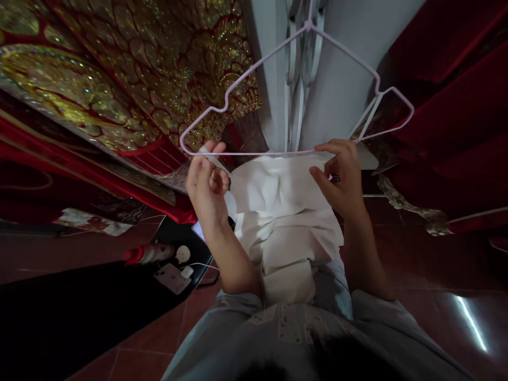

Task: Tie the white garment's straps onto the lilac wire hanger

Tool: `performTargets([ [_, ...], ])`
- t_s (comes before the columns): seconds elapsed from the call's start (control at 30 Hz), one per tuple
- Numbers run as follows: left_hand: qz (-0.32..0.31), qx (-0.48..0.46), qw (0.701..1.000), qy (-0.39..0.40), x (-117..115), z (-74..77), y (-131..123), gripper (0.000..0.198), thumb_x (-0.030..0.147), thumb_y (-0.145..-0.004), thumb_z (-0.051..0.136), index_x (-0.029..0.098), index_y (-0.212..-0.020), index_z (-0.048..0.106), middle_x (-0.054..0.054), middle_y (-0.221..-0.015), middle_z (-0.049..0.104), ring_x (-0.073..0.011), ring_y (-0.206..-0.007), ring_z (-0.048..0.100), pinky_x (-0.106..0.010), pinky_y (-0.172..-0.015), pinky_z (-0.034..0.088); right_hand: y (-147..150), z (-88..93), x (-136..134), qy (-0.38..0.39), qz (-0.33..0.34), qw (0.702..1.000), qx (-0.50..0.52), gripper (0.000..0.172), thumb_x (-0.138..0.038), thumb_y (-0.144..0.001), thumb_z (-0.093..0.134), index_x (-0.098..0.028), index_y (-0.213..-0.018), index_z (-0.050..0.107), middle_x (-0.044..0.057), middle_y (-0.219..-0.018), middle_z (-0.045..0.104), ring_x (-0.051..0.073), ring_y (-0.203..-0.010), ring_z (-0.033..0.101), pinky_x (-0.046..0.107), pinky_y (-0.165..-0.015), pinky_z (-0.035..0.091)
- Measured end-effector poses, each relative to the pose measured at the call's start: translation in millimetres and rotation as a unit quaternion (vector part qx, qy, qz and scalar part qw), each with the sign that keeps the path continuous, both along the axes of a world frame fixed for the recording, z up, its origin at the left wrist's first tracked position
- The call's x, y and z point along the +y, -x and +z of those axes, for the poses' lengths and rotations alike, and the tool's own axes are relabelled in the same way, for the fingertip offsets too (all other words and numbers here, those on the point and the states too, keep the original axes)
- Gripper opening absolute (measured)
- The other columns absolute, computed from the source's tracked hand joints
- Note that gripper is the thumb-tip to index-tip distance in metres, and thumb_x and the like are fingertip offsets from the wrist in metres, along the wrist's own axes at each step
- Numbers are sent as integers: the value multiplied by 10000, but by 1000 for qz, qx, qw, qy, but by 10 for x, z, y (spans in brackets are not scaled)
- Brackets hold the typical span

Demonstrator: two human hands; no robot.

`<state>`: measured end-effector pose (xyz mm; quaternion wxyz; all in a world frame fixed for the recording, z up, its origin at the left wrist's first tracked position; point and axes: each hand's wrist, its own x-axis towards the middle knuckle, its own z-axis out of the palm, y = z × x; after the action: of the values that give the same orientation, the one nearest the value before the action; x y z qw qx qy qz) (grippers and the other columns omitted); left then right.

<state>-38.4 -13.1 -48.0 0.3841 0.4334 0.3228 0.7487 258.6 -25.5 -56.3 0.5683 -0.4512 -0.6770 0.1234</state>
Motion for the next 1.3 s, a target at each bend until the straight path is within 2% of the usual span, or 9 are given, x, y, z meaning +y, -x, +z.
performTargets([
  [0.3,-6,-27,1000,6,-20,179,-288,546,745,-961,990,280,-947,706,-73,-995,875,-103,-459,296,-320,-466,149,21,39,-138,-15,21,1000,-2,344,-377,-1070,774,-408,-1411,799,68,-1396,765,165,-794,632,372,-692,633],
  [0.47,-3,-39,999,13,28,189,-283,583,707,-952,1020,259,-929,646,-56,-943,835,-81,-466,243,-302,-473,138,-114,-26,-33,-94,-113,982,121,304,-480,-1067,799,-409,-1362,796,65,-1364,732,167,-825,650,345,-670,600],
  [0.57,0,-57,998,6,67,183,-317,594,693,-937,1033,251,-927,636,-35,-897,817,-71,-462,217,-289,-466,133,-244,7,59,-48,-145,981,122,370,-550,-1034,822,-377,-1360,799,76,-1388,735,152,-799,623,313,-605,559],
  [0.77,10,-80,997,-14,271,63,-351,587,684,-955,998,256,-918,598,-26,-830,758,-83,-456,229,-294,-465,108,-317,261,71,89,-47,987,127,324,-630,-1024,836,-315,-1103,839,3,-876,666,120,-610,417,287,-529,379],
  [0.83,5,-94,995,-25,352,29,-349,562,659,-981,968,246,-919,593,-13,-802,727,-78,-455,214,-279,-455,117,-368,363,87,108,-18,981,161,443,-735,-972,839,-341,-1174,822,15,-931,715,135,-603,399,312,-522,358],
  [0.93,-3,-110,993,-46,427,22,-310,466,565,-1043,906,225,-930,607,6,-783,712,-70,-455,202,-242,-443,141,-567,453,202,92,-31,974,206,636,-807,-899,800,-395,-1383,777,75,-1331,826,156,-644,438,358,-538,388],
  [1.0,-7,-110,992,-57,432,41,-261,410,502,-1065,889,214,-931,629,5,-787,725,-67,-457,214,-225,-445,160,-767,412,334,42,-74,963,256,713,-759,-853,773,-371,-1450,747,110,-1512,799,150,-655,440,359,-540,386],
  [1.1,-3,-111,992,-63,380,69,-210,366,450,-1062,899,210,-925,660,-5,-793,743,-66,-460,243,-214,-450,182,-1055,203,504,-70,-141,935,318,753,-721,-781,720,-286,-1395,739,185,-1470,796,143,-627,452,350,-516,337],
  [1.3,16,-99,993,-55,255,34,-354,375,481,-1102,844,226,-940,623,-23,-838,756,-79,-469,243,-233,-453,154,-1119,-31,264,-61,-143,951,269,514,-652,-848,769,-332,-1249,797,132,-1202,842,148,-574,439,355,-486,324],
])
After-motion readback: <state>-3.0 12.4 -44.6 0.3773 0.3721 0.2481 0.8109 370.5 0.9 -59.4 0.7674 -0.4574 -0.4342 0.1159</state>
